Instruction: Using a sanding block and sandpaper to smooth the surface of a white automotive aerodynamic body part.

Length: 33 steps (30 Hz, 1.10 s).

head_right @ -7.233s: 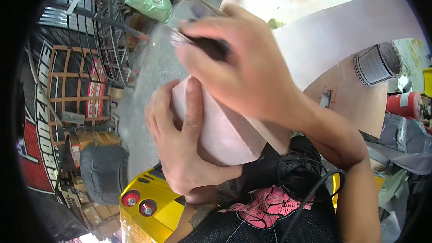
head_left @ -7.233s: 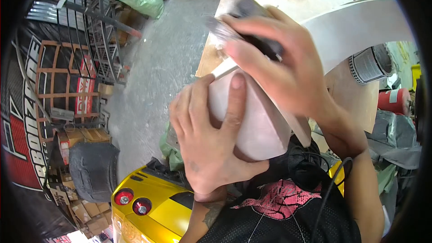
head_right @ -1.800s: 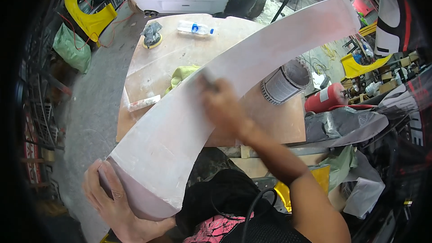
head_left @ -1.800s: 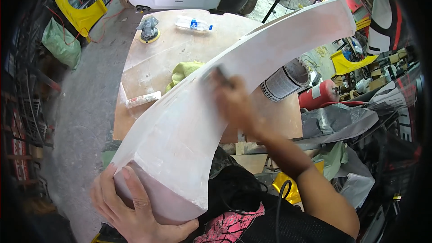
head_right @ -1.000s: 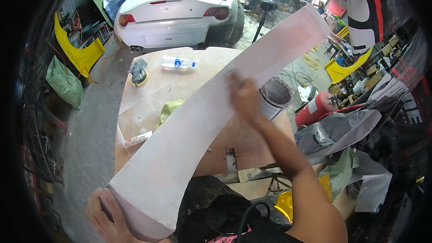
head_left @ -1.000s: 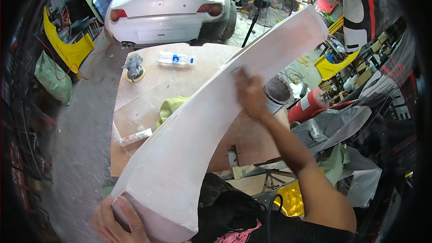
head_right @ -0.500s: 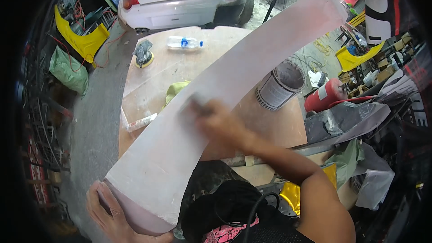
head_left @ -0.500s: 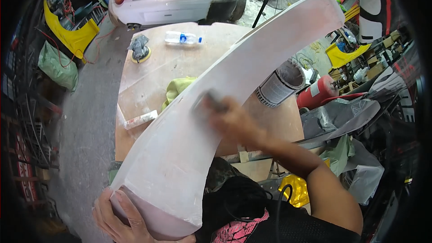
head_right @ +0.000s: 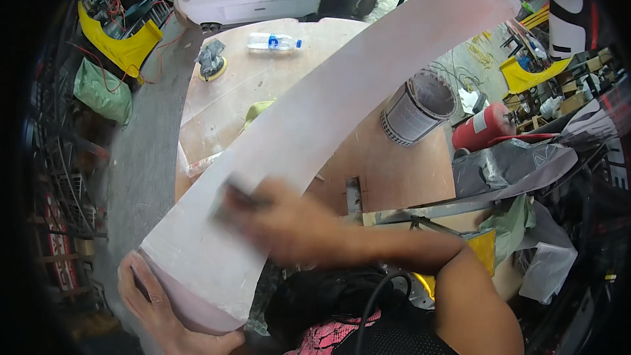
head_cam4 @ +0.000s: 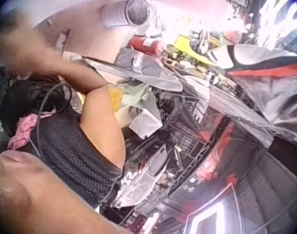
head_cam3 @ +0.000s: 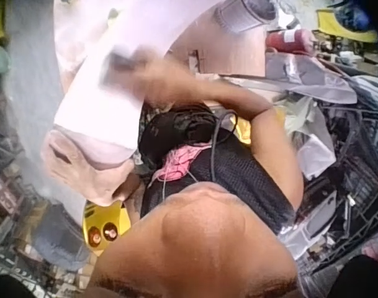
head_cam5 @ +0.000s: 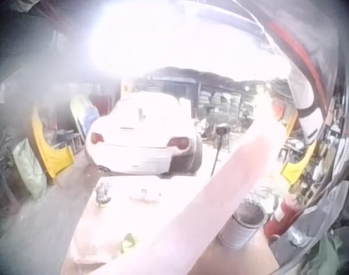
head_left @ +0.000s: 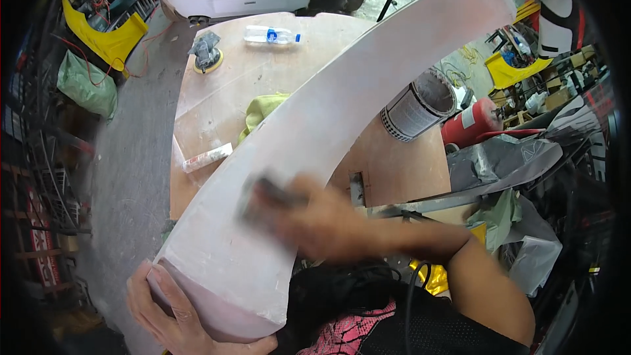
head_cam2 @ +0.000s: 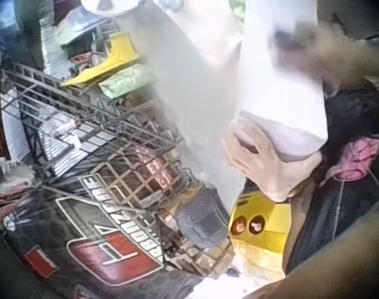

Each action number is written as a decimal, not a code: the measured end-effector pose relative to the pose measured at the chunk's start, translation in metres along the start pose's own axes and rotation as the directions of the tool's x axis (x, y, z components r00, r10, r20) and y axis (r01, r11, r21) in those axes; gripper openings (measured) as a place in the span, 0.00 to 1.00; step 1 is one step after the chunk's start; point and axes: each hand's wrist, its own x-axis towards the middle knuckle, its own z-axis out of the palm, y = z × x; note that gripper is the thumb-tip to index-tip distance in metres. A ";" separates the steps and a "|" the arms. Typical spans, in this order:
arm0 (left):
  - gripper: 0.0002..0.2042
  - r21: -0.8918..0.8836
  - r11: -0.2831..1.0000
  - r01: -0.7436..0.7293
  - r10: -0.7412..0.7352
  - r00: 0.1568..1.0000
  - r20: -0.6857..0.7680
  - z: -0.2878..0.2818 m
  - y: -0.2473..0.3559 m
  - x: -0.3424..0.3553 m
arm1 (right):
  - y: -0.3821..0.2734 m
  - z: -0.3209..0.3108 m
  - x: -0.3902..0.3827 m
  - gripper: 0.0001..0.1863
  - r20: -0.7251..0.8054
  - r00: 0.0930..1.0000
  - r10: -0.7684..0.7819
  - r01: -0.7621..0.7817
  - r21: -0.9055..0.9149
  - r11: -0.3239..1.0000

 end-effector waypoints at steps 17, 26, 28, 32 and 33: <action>0.64 -0.301 0.950 -0.087 0.102 0.994 0.034 0.013 -0.088 0.090 | 0.130 -0.055 -0.081 0.30 -0.215 0.903 0.373 -0.410 -0.162 0.898; 0.61 -0.516 0.855 0.046 0.027 0.991 0.133 0.021 -0.116 0.123 | 0.167 -0.054 -0.040 0.39 -0.488 0.868 0.088 -0.363 -0.505 0.783; 0.61 -0.532 0.845 0.048 0.030 0.990 0.138 0.021 -0.114 0.121 | 0.170 -0.092 0.002 0.45 -0.378 0.926 0.015 -0.286 -0.673 0.682; 0.61 -0.573 0.819 0.040 0.026 0.994 0.108 0.023 -0.114 0.120 | 0.172 -0.110 0.058 0.50 -0.082 0.910 0.406 -0.295 -0.816 0.496; 0.61 -0.568 0.822 0.050 0.013 0.994 0.106 0.024 -0.115 0.120 | 0.165 -0.101 0.064 0.50 -0.099 0.946 0.310 -0.258 -0.809 0.528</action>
